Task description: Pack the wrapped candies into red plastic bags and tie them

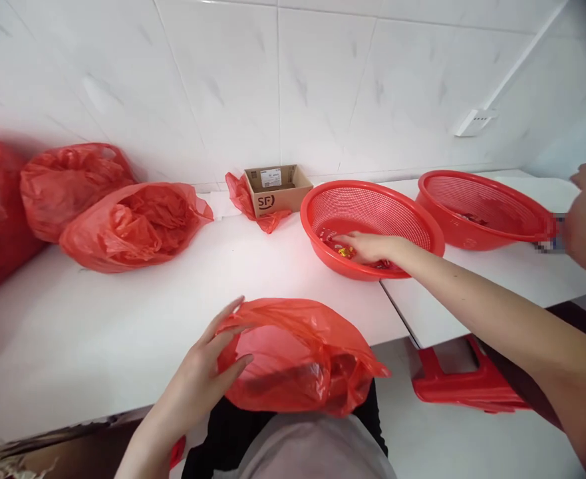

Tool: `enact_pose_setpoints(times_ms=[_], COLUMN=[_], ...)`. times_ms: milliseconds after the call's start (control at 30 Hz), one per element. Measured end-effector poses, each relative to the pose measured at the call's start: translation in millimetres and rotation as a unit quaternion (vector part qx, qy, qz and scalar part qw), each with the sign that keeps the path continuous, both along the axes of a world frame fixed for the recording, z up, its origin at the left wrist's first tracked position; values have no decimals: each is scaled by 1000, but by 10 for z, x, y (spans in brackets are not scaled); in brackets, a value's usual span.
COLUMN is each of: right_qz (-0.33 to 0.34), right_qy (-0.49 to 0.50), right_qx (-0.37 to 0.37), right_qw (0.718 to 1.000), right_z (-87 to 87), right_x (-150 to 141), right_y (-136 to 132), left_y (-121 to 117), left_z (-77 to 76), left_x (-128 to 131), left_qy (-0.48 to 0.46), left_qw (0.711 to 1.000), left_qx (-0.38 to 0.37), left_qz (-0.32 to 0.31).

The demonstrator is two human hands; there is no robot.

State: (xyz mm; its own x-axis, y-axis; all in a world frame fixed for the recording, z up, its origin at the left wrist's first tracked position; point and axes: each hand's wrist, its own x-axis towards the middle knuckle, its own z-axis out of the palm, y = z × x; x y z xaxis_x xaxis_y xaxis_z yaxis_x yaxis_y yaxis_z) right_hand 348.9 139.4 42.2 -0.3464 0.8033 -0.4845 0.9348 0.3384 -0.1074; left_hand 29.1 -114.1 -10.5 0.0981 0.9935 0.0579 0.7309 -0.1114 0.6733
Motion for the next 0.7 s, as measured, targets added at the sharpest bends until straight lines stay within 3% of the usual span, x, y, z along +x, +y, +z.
enact_pose_setpoints(times_ms=[167, 367, 533, 600, 700], right_qz=[1, -14, -78, -99, -49], right_qy=[-28, 8, 169, 274, 402], right_qx=[-24, -24, 50, 48, 11], right_qw=[999, 1000, 981, 955, 914], right_z=[-139, -63, 322, 542, 735], right_x=[-131, 18, 126, 65, -224], right_y=[56, 215, 218, 38, -425], left_y=[37, 203, 345, 410, 512], left_z=[11, 51, 42, 29, 3], left_x=[-40, -60, -38, -45, -10], left_qy=[-147, -218, -216, -208, -199], left_qw=[976, 945, 946, 949, 954], left_qx=[-122, -134, -142, -135, -118], left_qz=[108, 205, 193, 194, 190])
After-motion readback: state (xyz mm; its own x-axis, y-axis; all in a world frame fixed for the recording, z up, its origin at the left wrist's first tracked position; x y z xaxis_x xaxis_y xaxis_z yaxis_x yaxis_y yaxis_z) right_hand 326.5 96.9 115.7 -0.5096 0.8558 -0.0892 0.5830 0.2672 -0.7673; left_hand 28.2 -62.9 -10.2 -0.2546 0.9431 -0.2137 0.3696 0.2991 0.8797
